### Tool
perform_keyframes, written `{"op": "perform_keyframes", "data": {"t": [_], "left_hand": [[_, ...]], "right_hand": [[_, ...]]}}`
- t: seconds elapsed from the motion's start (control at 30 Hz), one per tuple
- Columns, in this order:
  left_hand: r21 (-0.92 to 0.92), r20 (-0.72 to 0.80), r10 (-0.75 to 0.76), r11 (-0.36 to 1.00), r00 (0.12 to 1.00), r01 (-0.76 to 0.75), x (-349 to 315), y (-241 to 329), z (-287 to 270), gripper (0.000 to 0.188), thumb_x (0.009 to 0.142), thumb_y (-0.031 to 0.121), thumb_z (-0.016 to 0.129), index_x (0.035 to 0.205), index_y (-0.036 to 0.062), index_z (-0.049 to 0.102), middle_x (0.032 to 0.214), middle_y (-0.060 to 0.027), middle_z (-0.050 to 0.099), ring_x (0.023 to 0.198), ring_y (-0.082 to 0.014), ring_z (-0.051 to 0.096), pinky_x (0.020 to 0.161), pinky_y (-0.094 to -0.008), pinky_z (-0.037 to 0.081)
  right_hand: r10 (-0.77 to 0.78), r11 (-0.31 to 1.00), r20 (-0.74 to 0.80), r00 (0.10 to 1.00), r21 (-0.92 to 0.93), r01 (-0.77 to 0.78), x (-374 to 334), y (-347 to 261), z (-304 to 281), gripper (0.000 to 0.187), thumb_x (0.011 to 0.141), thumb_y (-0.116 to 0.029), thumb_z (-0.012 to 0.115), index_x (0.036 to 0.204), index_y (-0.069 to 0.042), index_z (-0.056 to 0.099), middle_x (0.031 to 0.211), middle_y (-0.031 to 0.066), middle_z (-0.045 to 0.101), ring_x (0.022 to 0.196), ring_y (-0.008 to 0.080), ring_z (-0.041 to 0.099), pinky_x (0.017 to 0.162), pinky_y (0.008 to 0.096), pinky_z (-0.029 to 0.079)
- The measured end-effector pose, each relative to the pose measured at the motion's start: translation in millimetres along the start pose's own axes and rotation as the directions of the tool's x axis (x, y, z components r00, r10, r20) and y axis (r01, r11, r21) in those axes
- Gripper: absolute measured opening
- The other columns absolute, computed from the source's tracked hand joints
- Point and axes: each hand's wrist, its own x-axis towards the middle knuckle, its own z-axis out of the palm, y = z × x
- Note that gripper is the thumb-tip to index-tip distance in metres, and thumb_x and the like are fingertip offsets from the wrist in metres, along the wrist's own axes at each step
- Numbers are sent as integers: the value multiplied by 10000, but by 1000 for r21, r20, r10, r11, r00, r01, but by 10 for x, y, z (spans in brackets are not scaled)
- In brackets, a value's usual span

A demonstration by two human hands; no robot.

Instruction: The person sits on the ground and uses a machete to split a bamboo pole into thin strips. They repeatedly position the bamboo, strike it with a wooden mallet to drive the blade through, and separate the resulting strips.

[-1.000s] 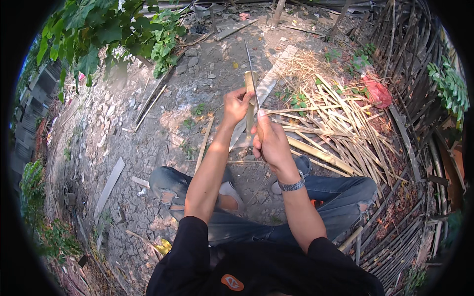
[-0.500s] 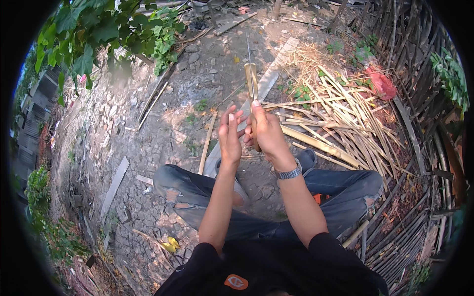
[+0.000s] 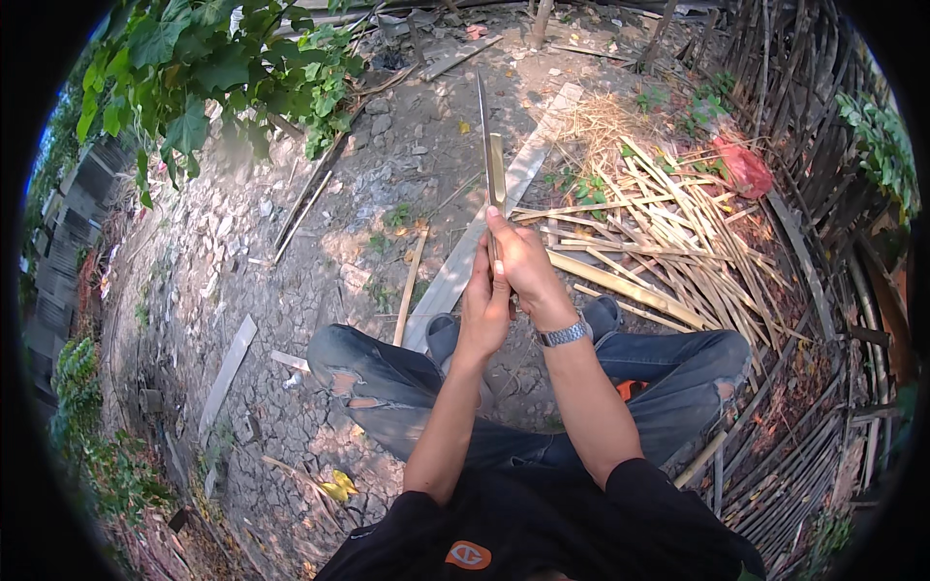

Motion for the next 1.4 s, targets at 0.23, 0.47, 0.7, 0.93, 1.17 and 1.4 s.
{"op": "perform_keyframes", "data": {"t": [0.23,0.47,0.7,0.93,1.17,1.4], "left_hand": [[235,-75,196,956,978,-174,-5,61,28,789,989,115,552,1600,-48,80,1421,-330,515,1344,-387,533,1046,-416,469],[355,-60,115,931,992,-87,-5,207,95,769,926,73,535,1577,-55,145,1143,-371,640,1082,-477,663,864,-473,527],[216,-147,122,972,982,-89,37,145,100,448,1063,297,419,1407,10,420,809,-240,694,756,-409,705,641,-488,496],[455,-244,171,889,954,-43,94,280,139,388,1082,343,420,1362,85,495,810,-233,697,776,-422,696,661,-496,489],[402,-252,161,915,954,-48,202,256,132,297,1074,265,453,1067,-5,577,788,-257,647,764,-458,658,653,-515,461],[315,-274,99,949,957,-8,186,430,163,345,1087,255,429,987,-45,566,730,-236,597,659,-408,600,623,-485,442]], "right_hand": [[-34,997,57,998,-69,38,-24,-32,-16,566,1051,-511,509,848,-7,671,658,14,599,583,86,528,540,259,416],[-27,995,49,998,-98,32,31,-45,-99,572,1064,-503,483,810,-26,671,674,8,595,592,85,502,542,258,403],[-25,942,122,992,-329,64,0,-102,-218,607,1068,-494,473,788,6,673,684,22,598,633,102,491,589,300,432],[-34,920,153,988,-381,91,35,-86,-302,610,1068,-490,474,858,40,689,758,62,644,714,131,529,657,312,451],[-201,931,-175,964,-340,132,-674,-176,-892,500,1074,-390,487,1129,56,707,1045,117,663,915,176,628,831,345,465],[-633,755,-625,457,-630,185,-1890,-104,-2698,285,1028,-219,555,1104,17,694,1071,87,684,910,140,624,781,284,479]]}}
